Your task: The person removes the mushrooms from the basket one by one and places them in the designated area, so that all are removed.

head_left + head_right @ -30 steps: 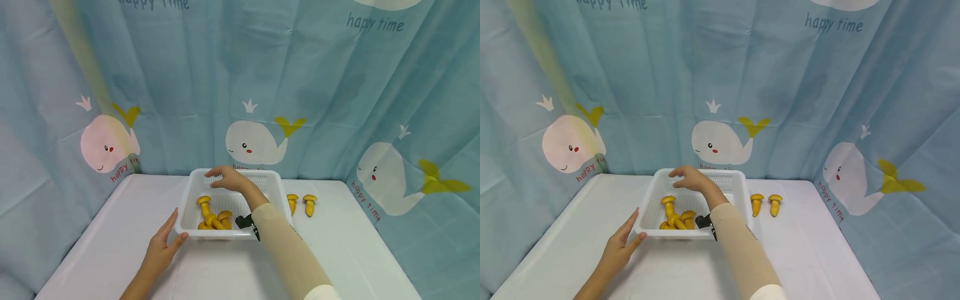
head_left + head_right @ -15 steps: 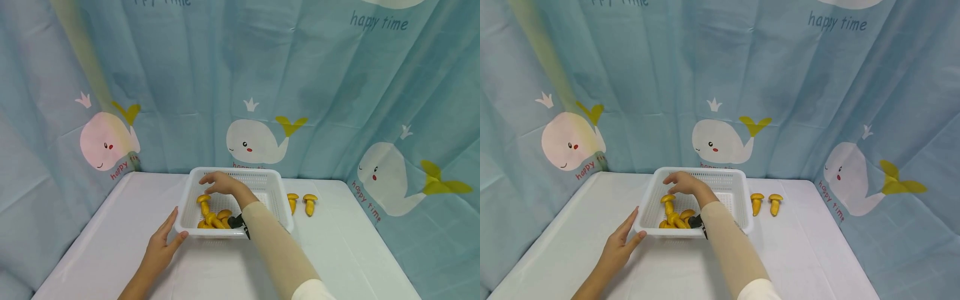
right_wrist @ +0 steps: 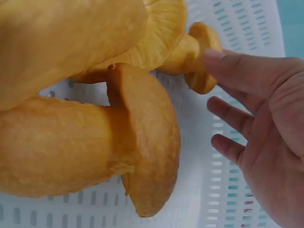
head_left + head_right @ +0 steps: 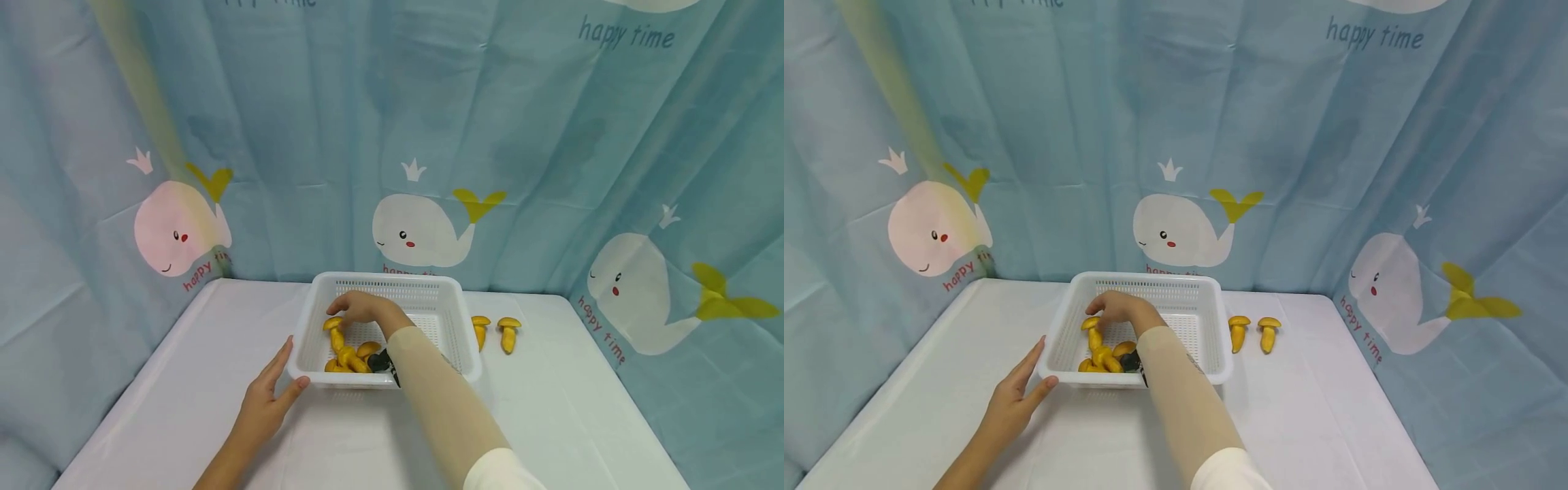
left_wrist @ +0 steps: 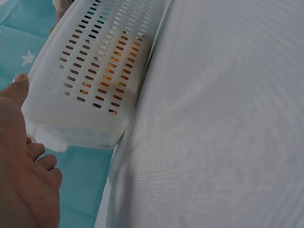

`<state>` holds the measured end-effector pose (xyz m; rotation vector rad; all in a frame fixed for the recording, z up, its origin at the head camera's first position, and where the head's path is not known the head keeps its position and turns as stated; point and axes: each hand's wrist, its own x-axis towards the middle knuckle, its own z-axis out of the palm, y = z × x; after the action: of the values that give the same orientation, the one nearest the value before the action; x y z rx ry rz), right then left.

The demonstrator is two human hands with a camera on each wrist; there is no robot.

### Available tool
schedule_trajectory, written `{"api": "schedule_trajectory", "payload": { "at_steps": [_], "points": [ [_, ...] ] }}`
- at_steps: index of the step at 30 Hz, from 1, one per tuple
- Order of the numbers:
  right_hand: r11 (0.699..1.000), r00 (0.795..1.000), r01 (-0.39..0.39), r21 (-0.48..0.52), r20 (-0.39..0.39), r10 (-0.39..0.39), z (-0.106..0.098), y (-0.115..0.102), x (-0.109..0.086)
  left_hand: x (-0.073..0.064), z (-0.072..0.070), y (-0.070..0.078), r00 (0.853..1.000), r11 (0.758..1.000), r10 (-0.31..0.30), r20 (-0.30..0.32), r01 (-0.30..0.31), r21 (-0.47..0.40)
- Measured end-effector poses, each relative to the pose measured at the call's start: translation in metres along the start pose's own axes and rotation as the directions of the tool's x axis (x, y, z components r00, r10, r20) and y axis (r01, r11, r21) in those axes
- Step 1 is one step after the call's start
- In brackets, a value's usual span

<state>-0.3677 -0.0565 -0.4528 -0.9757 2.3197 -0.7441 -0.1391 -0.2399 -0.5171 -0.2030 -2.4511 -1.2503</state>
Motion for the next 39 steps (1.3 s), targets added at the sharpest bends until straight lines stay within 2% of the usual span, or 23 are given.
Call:
{"api": "schedule_trajectory", "payload": {
  "at_steps": [5, 12, 18, 27, 36, 39],
  "points": [
    [0.999, 1.0, 0.004, -0.032, 0.013, -0.004, 0.002, 0.005, 0.003, 0.0, -0.003, 0.002, 1.0, 1.0, -0.024, 0.008, 0.024, 0.005],
    [0.999, 1.0, -0.022, -0.041, -0.002, 0.022, 0.001, 0.009, -0.001, 0.001, 0.002, 0.001, 1.0, 1.0, 0.019, -0.002, -0.019, -0.009],
    [0.998, 0.998, -0.034, -0.046, -0.06, 0.032, -0.005, 0.006, -0.007, 0.001, 0.003, 0.003, 1.0, 1.0, 0.002, -0.002, -0.002, 0.005],
    [0.999, 0.987, 0.041, -0.006, -0.157, -0.041, -0.026, -0.009, -0.017, 0.001, 0.0, 0.001, 1.0, 1.0, -0.001, -0.002, 0.001, 0.019],
    [0.998, 0.972, 0.064, -0.009, -0.225, -0.064, -0.032, -0.022, -0.039, -0.001, 0.0, 0.0, 1.0, 1.0, -0.018, -0.005, 0.018, 0.024],
    [0.997, 0.965, 0.069, -0.044, -0.249, -0.078, -0.034, -0.029, -0.047, 0.0, -0.001, 0.001, 0.999, 0.999, -0.032, 0.001, 0.032, 0.029]
  ]
}}
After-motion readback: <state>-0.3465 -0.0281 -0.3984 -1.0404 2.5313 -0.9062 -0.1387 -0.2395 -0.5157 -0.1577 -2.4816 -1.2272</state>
